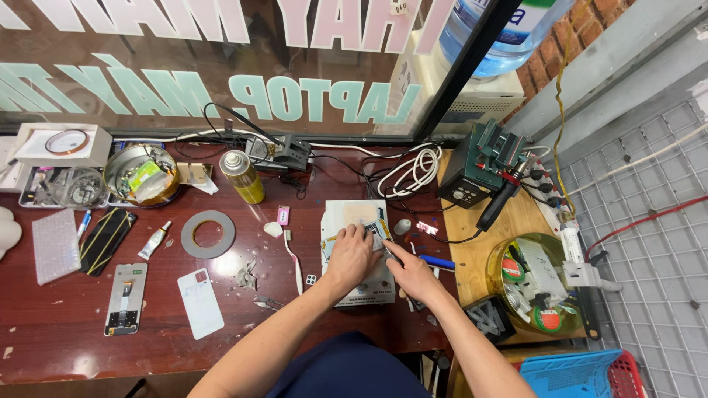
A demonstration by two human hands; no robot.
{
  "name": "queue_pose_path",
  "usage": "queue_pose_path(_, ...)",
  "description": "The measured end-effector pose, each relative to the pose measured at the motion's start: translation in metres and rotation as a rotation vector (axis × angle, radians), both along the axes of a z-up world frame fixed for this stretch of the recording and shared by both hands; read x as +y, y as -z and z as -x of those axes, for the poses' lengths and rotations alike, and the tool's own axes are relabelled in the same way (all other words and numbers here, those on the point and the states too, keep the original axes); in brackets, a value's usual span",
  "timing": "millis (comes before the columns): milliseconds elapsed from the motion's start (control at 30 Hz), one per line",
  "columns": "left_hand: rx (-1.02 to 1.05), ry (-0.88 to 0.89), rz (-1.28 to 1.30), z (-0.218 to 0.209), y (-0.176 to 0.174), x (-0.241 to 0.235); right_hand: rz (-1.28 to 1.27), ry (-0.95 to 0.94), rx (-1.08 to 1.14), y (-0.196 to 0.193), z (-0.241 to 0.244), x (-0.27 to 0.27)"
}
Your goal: The person disassembles a light blue smartphone, removes the back cover, and manipulates internal components including the battery and camera module. They use a prying tool to separate parts and handle the device with both hands throughout the process.
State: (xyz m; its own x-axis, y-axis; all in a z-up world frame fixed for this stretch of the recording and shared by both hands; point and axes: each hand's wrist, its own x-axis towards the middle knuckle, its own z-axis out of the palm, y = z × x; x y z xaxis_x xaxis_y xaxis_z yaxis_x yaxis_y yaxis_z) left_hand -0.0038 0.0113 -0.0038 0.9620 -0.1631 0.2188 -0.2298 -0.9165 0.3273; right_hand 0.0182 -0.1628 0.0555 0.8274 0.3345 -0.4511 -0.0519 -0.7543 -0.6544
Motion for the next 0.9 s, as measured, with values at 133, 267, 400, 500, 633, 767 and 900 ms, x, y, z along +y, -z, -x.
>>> queue_pose_path(133, 0.017, 0.070, -0.001, 0.002, -0.002, 0.015, 0.023, 0.103, 0.076, 0.003, 0.007, 0.007)
queue_pose_path(267, -0.027, 0.075, 0.016, 0.002, -0.004, 0.014, 0.013, 0.137, 0.071, 0.008, 0.017, 0.015)
queue_pose_path(400, 0.121, 0.116, 0.027, 0.001, -0.006, 0.015, 0.031, 0.136, 0.024, 0.019, 0.020, 0.016)
queue_pose_path(500, 0.138, 0.155, 0.075, -0.001, -0.004, 0.023, 0.048, 0.156, -0.003, 0.027, 0.021, 0.015)
queue_pose_path(633, 0.102, 0.164, 0.208, -0.004, -0.005, 0.030, 0.010, 0.128, -0.087, 0.031, 0.026, 0.020)
queue_pose_path(767, 0.104, 0.149, 0.065, 0.002, -0.015, 0.036, 0.127, 0.127, 0.050, 0.025, 0.027, 0.026)
queue_pose_path(900, 0.159, 0.076, 0.074, 0.009, -0.022, 0.031, 0.021, 0.043, -0.144, 0.018, 0.021, 0.020)
